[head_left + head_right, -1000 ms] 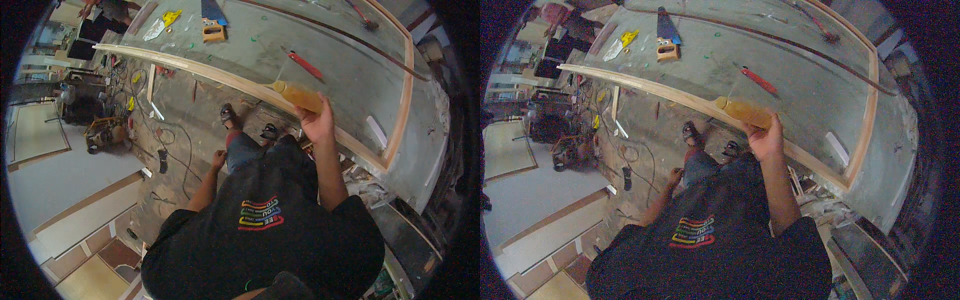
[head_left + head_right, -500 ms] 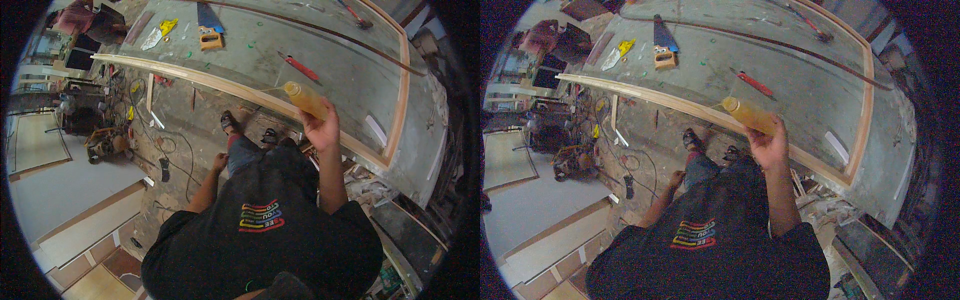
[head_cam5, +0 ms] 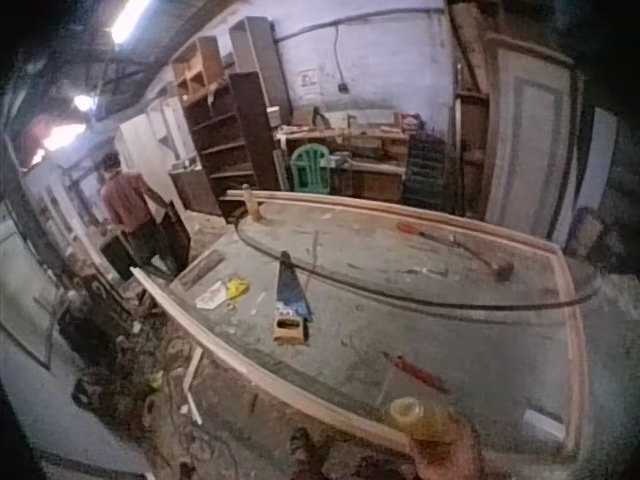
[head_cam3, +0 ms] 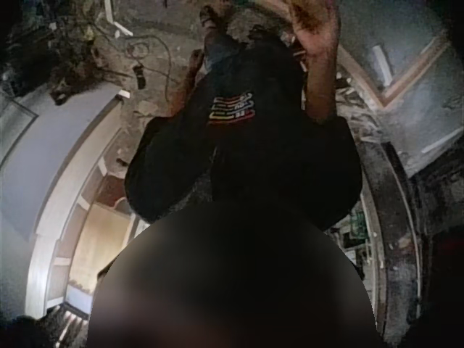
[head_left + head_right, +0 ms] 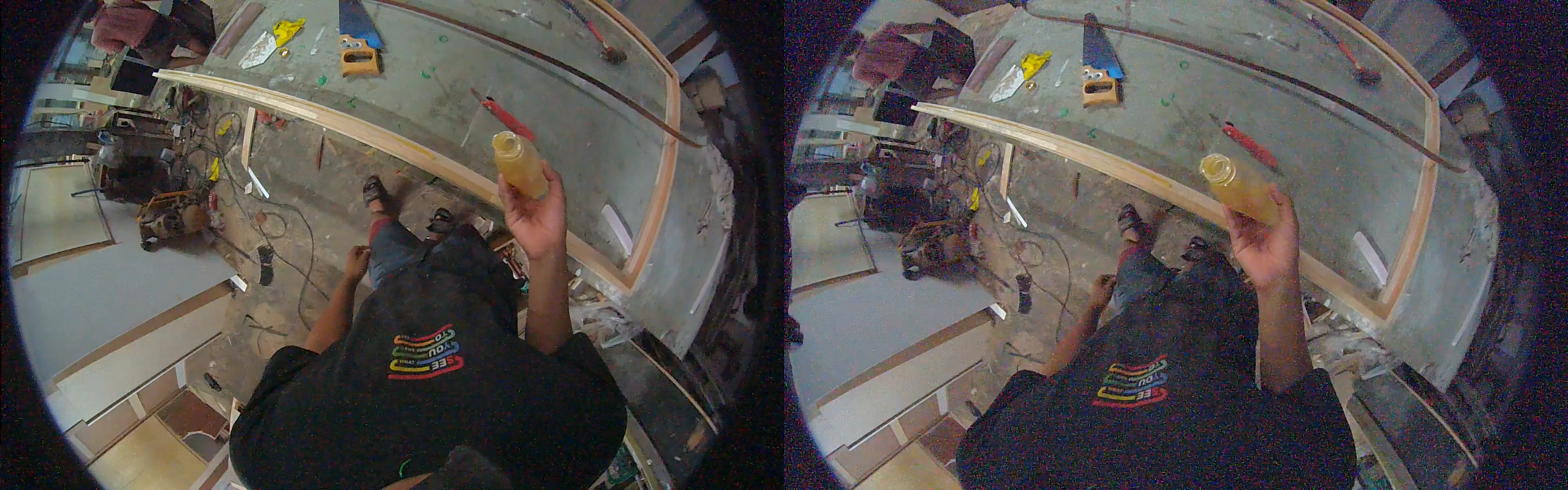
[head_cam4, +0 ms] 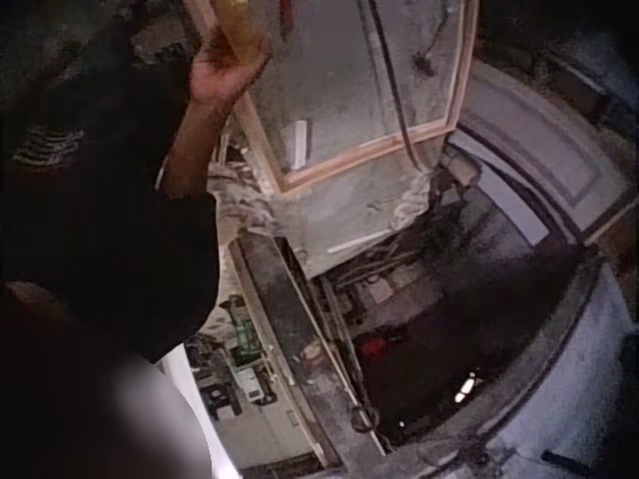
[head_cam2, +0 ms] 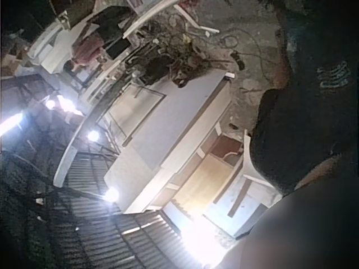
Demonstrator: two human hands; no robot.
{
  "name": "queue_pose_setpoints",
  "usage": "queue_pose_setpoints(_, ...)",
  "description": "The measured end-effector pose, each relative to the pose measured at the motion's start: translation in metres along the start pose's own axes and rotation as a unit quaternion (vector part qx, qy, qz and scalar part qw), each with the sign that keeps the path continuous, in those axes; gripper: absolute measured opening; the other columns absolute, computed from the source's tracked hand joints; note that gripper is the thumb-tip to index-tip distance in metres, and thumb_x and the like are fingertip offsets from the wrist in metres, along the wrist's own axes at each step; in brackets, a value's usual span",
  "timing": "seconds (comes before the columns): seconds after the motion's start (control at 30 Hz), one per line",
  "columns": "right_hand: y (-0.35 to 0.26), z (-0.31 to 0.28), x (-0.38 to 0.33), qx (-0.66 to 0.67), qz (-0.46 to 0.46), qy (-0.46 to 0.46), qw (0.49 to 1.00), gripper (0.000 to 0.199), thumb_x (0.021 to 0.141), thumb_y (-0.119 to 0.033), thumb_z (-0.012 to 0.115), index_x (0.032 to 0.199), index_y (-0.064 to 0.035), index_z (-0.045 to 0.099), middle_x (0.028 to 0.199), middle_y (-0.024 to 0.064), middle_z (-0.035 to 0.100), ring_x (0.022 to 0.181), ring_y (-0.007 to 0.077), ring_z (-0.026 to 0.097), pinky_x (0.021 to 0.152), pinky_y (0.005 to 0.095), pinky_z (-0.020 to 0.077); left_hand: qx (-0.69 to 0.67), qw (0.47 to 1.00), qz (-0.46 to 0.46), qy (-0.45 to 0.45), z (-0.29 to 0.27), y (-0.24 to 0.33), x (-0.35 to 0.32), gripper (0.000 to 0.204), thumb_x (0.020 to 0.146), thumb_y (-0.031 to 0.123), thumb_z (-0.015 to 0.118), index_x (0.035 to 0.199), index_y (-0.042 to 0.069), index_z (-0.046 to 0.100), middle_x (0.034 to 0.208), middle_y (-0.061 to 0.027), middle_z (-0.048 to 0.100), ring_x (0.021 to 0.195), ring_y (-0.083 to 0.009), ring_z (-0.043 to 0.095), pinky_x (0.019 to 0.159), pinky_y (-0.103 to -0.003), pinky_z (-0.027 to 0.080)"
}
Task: The person opens a plastic bottle with a green cap, then pours a yellow liquid onto a long wooden strip on a workbench. They repeat the pouring on another wooden strip and handle a small white piece of material. The person closes the bottle and places it on the bench.
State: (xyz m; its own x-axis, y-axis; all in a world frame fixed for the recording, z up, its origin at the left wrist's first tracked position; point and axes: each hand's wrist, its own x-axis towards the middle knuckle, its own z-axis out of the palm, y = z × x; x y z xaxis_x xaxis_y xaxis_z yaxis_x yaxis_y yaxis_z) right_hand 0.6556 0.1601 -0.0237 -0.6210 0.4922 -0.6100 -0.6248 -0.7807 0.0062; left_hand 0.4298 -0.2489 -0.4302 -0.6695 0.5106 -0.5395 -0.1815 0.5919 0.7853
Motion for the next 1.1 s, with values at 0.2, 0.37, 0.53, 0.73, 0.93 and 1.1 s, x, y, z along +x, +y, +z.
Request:
queue_pose_setpoints(0.2,-0.010,0.025,-0.020,0.026,0.034,-0.029,0.999,0.053,0.090,-0.025,0.074,0.128,0.0040,0.051,0.126,0.0184,0.061,0.116,0.0350,0.063,0.105,0.0457,0.0552,0.064,0.996,-0.055,-0.014,0.015,0.002,0.025,0.031,0.095,0.021,0.067,0.113,-0.003,0.064,0.102,-0.0138,0.071,0.096,-0.0225,0.066,0.088,-0.035,0.051)
queue_pose_setpoints(0.37,-0.020,0.021,-0.002,0.022,0.008,0.026,0.999,0.053,0.090,-0.026,0.075,0.128,0.0030,0.053,0.121,0.0160,0.062,0.111,0.0299,0.060,0.098,0.0426,0.0529,-0.026,0.996,-0.076,-0.024,0.018,-0.007,0.033,0.031,0.094,0.023,0.067,0.111,-0.003,0.066,0.102,-0.0146,0.072,0.093,-0.0234,0.067,0.084,-0.036,0.053)
queue_pose_setpoints(0.53,-0.008,-0.003,0.078,-0.065,0.001,0.048,0.997,0.047,0.092,-0.037,0.073,0.125,-0.0063,0.057,0.119,0.0116,0.063,0.110,0.0278,0.059,0.093,0.0437,0.0498,0.121,0.993,-0.008,0.008,0.019,-0.003,0.035,0.033,0.090,0.022,0.070,0.109,-0.004,0.069,0.102,-0.0172,0.074,0.092,-0.0228,0.069,0.083,-0.037,0.054)
queue_pose_setpoints(0.73,0.027,0.026,0.223,-0.024,0.063,0.087,0.994,0.040,0.096,-0.031,0.065,0.125,-0.0042,0.058,0.121,0.0156,0.058,0.112,0.0298,0.058,0.093,0.0438,0.0544,-0.028,0.998,-0.050,0.015,0.020,-0.015,0.028,0.034,0.088,0.021,0.074,0.108,-0.006,0.069,0.100,-0.0167,0.074,0.092,-0.0223,0.069,0.083,-0.036,0.054)
queue_pose_setpoints(0.93,0.020,0.043,0.285,0.052,0.094,0.123,0.987,0.040,0.098,-0.031,0.062,0.126,-0.0032,0.057,0.120,0.0168,0.059,0.111,0.0309,0.059,0.092,0.0441,0.0552,-0.055,0.994,-0.084,0.050,0.009,-0.025,-0.007,0.034,0.091,0.025,0.070,0.103,-0.006,0.069,0.099,-0.0157,0.074,0.089,-0.0236,0.069,0.082,-0.037,0.054)
queue_pose_setpoints(1.1,0.017,0.043,0.288,0.069,0.104,0.131,0.983,0.040,0.098,-0.031,0.060,0.126,-0.0023,0.056,0.118,0.0177,0.059,0.110,0.0318,0.059,0.092,0.0444,0.0559,0.101,0.977,-0.186,0.031,-0.022,-0.002,-0.043,0.046,0.094,0.039,0.060,0.110,-0.003,0.070,0.102,-0.0194,0.073,0.095,-0.0294,0.069,0.087,-0.039,0.053)
